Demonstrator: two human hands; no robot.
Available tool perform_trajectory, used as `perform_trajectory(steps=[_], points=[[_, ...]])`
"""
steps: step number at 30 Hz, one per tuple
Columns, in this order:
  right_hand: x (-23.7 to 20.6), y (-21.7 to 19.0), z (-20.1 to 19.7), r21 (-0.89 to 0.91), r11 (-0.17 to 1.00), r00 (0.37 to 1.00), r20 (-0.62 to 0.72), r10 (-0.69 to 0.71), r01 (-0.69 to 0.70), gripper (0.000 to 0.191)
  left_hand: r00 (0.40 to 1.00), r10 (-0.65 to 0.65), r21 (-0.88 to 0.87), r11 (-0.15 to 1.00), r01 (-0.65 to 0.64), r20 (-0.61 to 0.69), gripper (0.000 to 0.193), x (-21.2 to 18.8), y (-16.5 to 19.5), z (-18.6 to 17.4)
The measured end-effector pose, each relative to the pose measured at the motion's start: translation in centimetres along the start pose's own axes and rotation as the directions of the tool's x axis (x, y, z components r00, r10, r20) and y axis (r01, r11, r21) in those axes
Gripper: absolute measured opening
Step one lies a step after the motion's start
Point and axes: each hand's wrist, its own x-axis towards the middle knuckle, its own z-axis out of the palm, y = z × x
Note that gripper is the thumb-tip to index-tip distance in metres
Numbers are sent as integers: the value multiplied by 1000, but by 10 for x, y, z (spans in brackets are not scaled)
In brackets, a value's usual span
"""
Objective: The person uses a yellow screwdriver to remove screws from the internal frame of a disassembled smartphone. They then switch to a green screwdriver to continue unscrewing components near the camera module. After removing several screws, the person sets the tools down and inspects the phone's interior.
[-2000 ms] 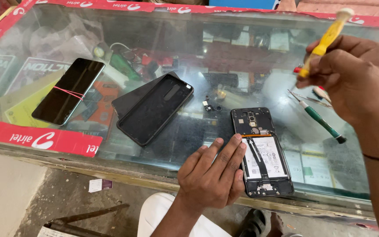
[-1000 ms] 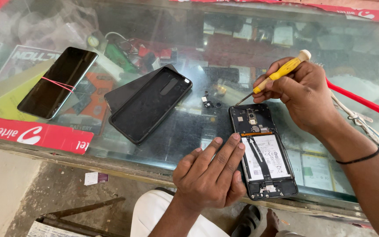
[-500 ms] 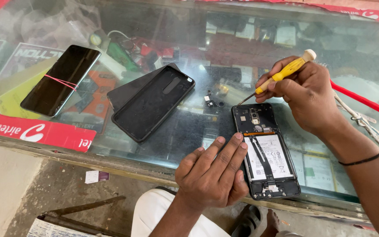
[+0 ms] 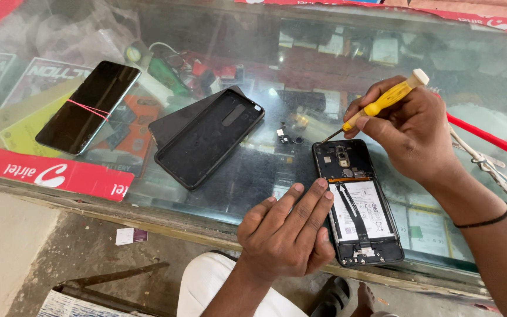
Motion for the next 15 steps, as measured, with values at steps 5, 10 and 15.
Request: perform_trajectory(steps=[5, 10, 15], points=[[-3, -5, 4, -24, 1000, 1000, 4, -15, 15, 20, 1000, -6, -13, 1000, 6, 13, 44, -1, 1, 0], [-4, -17, 13, -66, 991, 993, 12, -115, 115, 24, 1000, -6, -20, 1000, 6, 14, 44, 0, 0, 0], [-3, -29, 21, -209, 964, 986, 47, -160, 166, 25, 1000, -3, -7, 1000, 3, 6, 43, 1, 1, 0]])
